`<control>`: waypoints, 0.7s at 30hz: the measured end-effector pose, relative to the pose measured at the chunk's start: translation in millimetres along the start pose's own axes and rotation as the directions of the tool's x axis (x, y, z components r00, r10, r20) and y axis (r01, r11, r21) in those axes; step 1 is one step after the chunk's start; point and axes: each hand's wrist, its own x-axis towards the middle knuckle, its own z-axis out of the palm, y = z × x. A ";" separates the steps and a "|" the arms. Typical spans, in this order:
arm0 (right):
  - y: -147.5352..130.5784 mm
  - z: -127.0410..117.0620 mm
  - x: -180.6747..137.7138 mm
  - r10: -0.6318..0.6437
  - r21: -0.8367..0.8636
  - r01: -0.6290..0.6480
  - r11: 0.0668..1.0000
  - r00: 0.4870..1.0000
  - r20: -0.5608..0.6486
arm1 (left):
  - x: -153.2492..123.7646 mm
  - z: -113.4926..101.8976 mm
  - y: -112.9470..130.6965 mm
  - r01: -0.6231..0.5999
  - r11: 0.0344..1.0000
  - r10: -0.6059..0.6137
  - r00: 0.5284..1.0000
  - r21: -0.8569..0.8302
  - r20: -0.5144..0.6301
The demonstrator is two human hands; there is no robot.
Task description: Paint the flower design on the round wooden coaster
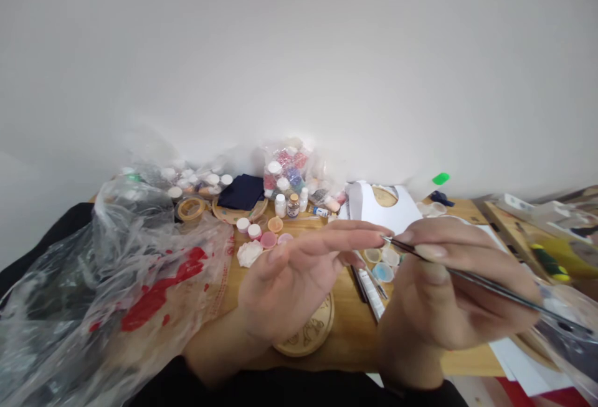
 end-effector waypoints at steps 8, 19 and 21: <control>-4.8 -9.3 4.8 -0.054 -0.085 0.055 0.995 0.998 0.014 | 2.3 -0.1 0.4 -0.047 0.998 0.047 0.999 0.029 0.009; -5.2 -8.9 4.7 -0.059 -0.116 0.059 0.991 0.998 0.001 | 1.3 0.7 0.4 -0.008 0.999 0.007 1.000 0.048 0.020; -5.0 -9.7 5.2 -0.049 -0.113 0.050 0.992 0.999 0.009 | 1.5 1.3 0.6 -0.010 0.999 0.009 1.000 0.042 0.027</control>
